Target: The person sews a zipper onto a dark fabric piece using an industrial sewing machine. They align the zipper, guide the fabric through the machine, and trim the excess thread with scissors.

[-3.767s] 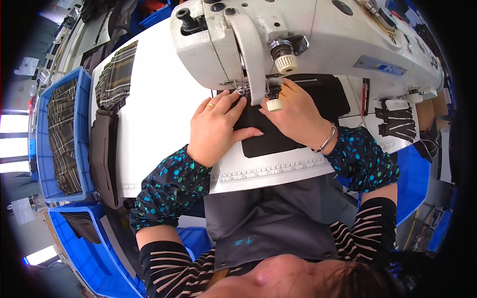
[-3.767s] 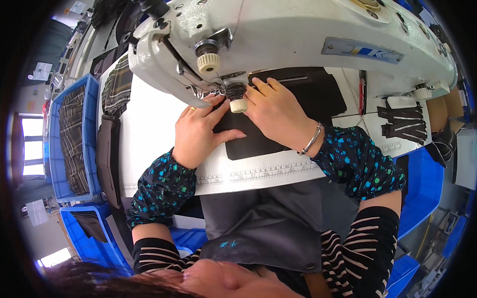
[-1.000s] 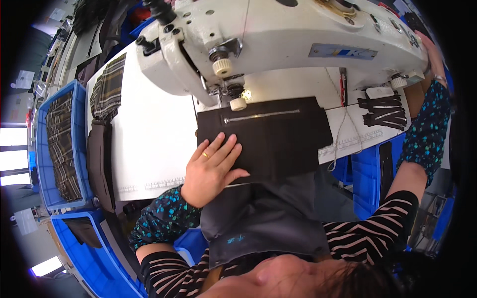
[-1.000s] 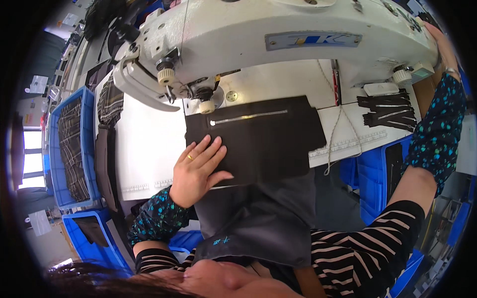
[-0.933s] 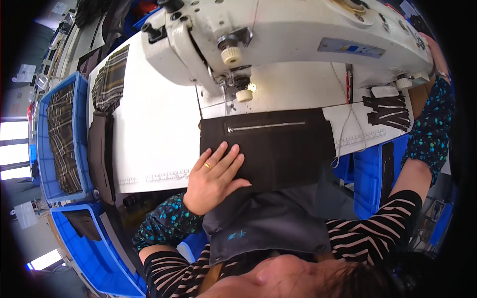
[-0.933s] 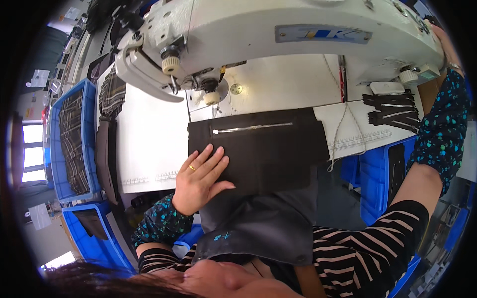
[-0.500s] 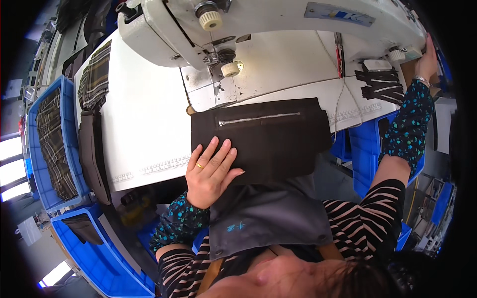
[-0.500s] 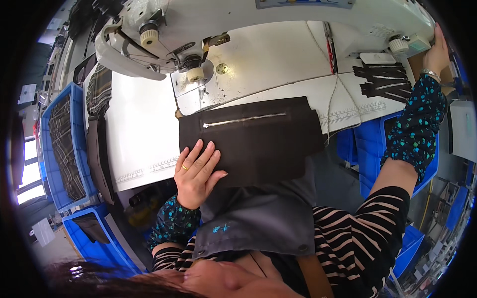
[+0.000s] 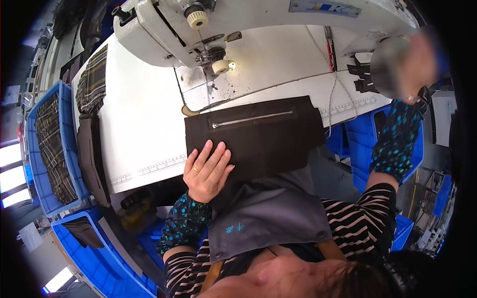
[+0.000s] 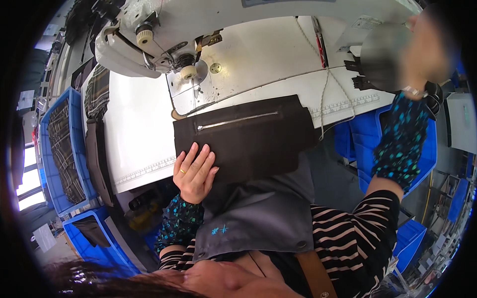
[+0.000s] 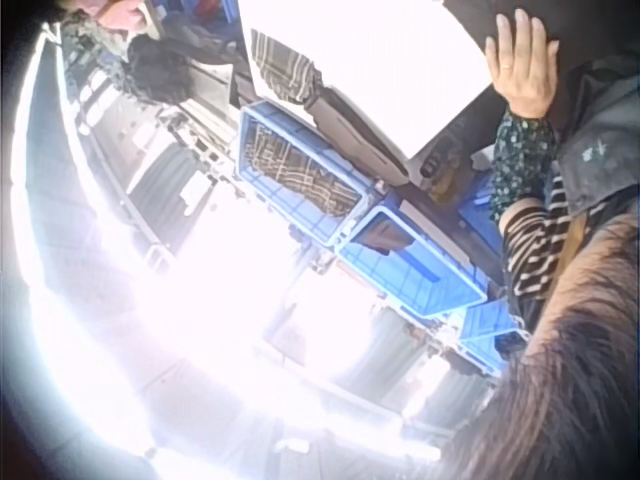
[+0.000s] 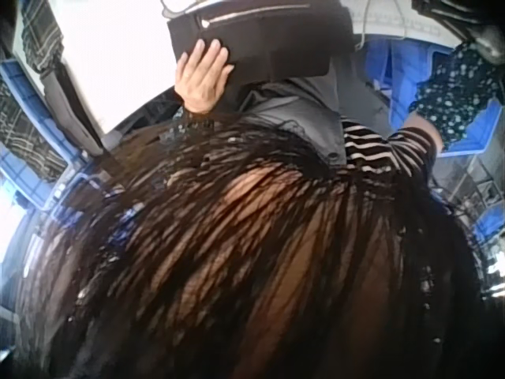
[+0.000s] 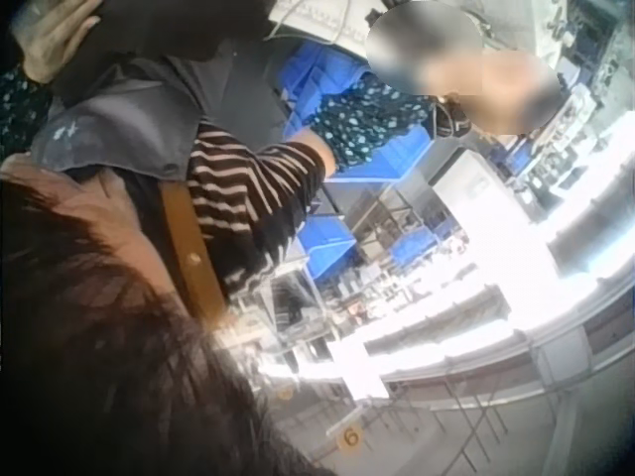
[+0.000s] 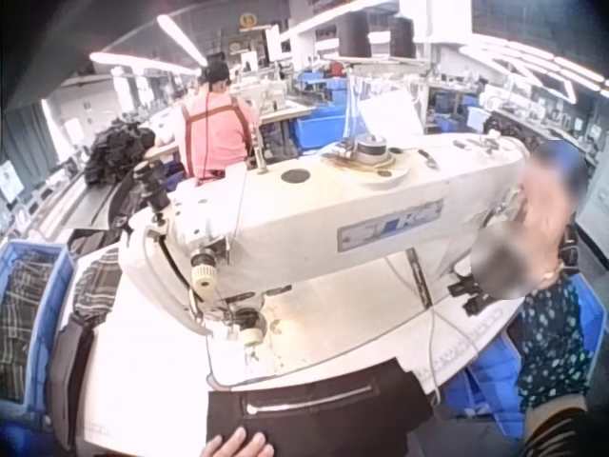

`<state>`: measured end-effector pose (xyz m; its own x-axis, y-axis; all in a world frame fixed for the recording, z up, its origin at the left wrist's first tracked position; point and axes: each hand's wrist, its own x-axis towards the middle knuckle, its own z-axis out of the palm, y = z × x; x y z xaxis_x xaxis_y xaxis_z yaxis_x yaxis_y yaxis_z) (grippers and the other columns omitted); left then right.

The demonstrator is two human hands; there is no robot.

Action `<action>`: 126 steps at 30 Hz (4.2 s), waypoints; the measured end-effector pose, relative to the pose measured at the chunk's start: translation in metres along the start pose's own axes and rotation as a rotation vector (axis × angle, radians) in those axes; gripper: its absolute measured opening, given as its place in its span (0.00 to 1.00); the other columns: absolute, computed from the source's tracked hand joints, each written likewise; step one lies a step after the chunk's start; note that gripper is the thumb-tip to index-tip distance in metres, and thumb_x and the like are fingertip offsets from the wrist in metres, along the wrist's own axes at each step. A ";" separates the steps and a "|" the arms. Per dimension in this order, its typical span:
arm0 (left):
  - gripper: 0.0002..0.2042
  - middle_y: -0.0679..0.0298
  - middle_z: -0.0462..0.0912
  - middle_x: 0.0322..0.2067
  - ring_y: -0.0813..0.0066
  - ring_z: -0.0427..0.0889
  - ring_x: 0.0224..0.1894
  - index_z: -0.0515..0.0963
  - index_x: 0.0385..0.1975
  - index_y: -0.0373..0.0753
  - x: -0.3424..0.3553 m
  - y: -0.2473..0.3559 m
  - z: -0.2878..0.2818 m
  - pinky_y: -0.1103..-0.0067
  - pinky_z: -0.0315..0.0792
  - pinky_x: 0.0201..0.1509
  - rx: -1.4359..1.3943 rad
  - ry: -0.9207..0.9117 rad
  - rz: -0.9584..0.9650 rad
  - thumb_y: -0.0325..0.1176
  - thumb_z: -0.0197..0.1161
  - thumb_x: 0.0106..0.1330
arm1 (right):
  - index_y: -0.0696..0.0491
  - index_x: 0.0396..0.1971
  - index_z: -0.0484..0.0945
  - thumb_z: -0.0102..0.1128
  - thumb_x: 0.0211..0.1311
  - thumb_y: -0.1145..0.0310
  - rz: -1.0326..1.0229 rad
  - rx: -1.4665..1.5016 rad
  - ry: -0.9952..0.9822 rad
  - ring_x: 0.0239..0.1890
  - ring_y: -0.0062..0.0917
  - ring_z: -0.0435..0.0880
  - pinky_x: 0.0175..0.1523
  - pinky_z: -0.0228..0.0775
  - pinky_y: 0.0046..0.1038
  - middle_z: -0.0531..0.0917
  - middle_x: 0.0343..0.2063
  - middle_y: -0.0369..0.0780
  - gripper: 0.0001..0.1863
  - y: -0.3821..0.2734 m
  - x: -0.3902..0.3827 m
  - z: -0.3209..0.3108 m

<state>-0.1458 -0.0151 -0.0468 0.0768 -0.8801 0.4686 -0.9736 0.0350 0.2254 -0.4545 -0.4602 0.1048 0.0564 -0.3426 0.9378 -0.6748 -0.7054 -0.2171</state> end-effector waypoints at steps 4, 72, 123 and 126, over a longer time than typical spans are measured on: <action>0.12 0.65 0.90 0.56 0.61 0.84 0.65 0.90 0.51 0.45 -0.001 -0.003 0.006 0.67 0.67 0.73 0.074 0.053 0.065 0.39 0.68 0.72 | 0.51 0.20 0.80 0.65 0.73 0.48 -0.222 -0.235 -0.494 0.20 0.38 0.81 0.25 0.70 0.35 0.81 0.19 0.41 0.25 -0.084 -0.087 0.003; 0.10 0.68 0.92 0.51 0.67 0.89 0.58 0.90 0.48 0.46 0.002 -0.011 0.030 0.74 0.74 0.61 0.190 0.308 0.159 0.35 0.66 0.71 | 0.50 0.39 0.81 0.70 0.66 0.68 -0.229 0.043 -0.461 0.34 0.38 0.86 0.37 0.79 0.35 0.85 0.33 0.39 0.07 -0.092 -0.122 0.029; 0.11 0.62 0.91 0.34 0.84 0.81 0.29 0.86 0.42 0.32 0.038 -0.009 -0.019 0.84 0.75 0.33 -0.994 -0.004 -0.745 0.34 0.65 0.79 | 0.56 0.38 0.85 0.69 0.66 0.67 0.104 0.387 -0.980 0.34 0.41 0.86 0.40 0.76 0.34 0.86 0.30 0.45 0.08 -0.138 -0.064 -0.156; 0.10 0.64 0.90 0.34 0.86 0.79 0.28 0.86 0.42 0.33 0.036 -0.015 -0.013 0.86 0.73 0.32 -0.946 0.053 -0.721 0.35 0.65 0.79 | 0.55 0.40 0.86 0.67 0.68 0.68 0.056 -0.059 -0.646 0.38 0.41 0.88 0.43 0.78 0.33 0.88 0.35 0.44 0.07 -0.089 -0.043 -0.227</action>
<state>-0.1255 -0.0409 -0.0224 0.5724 -0.8200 0.0052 -0.1593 -0.1050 0.9816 -0.5641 -0.2416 0.1453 0.4386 -0.6955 0.5692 -0.7281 -0.6462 -0.2286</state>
